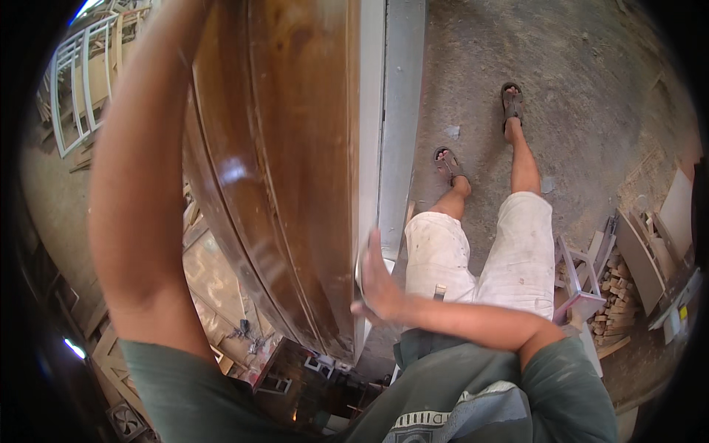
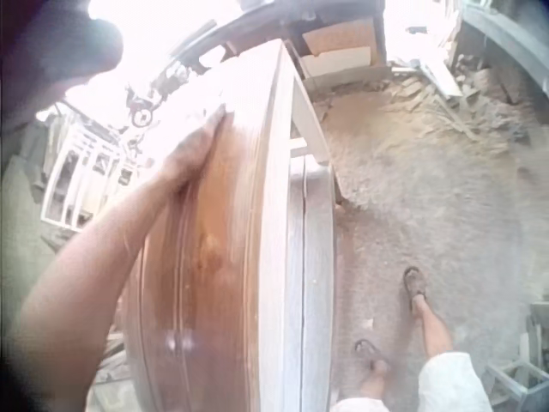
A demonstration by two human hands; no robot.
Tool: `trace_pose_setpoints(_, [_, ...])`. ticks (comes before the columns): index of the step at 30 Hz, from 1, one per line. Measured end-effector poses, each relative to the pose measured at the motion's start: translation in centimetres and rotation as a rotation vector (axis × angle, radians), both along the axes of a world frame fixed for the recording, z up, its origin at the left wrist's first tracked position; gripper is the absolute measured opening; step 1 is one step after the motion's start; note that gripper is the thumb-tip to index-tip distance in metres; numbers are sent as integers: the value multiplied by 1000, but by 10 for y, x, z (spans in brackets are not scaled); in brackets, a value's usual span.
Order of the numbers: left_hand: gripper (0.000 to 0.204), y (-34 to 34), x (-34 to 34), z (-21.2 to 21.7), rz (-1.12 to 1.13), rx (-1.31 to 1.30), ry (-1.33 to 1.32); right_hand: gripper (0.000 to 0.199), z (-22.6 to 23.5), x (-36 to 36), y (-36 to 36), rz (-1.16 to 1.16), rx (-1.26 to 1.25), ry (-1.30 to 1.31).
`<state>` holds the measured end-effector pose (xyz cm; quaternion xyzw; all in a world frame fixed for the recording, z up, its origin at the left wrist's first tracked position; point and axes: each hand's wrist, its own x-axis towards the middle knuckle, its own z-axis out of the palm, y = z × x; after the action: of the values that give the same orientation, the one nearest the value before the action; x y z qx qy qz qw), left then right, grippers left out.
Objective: The person sands the surfaces of a wooden cabinet by hand using a piece of sandpaper, moving to different sections including the top and sides, and pours liquid from a container into a bucket.
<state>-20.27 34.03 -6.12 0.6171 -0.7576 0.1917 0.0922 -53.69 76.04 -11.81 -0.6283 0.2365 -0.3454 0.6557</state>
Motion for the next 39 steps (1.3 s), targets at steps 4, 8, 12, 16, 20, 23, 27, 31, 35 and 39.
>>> trace_pose_setpoints(4, [58, 161, -57, 18, -43, 201, -7, 94, -4, 25, -54, -150, -53, -19])
trace_pose_setpoints(8, [82, 358, -121, 52, 127, 486, 316, 70, 9, 82, -240, -240, 115, -257])
trace_pose_setpoints(12, [84, 428, -160, 45, 226, 510, 333, 78, -6, 57, -160, -309, 12, -119])
trace_pose_setpoints(16, [85, 431, -168, 49, 224, 490, 317, 97, 3, -27, 123, -134, 46, 2])
trace_pose_setpoints(20, [85, 443, -163, 53, 133, 530, 228, 96, 11, -24, 123, -181, 38, -18])
trace_pose_setpoints(23, [99, 445, -156, 55, 86, 531, 212, 88, 1, 44, -48, -358, 55, -75])
trace_pose_setpoints(27, [115, 435, -151, 42, -57, 505, 204, 76, -6, 64, -155, -602, -90, 52])
trace_pose_setpoints(31, [120, 451, -122, 55, -159, 536, 138, 87, 13, 7, 80, -244, 109, -51])
trace_pose_setpoints(35, [117, 439, -129, 38, -212, 492, 146, 102, 34, -100, 360, 20, 62, 77])
trace_pose_setpoints(39, [109, 448, -122, 46, -235, 456, 150, 84, -20, -125, 411, 542, 662, 291])
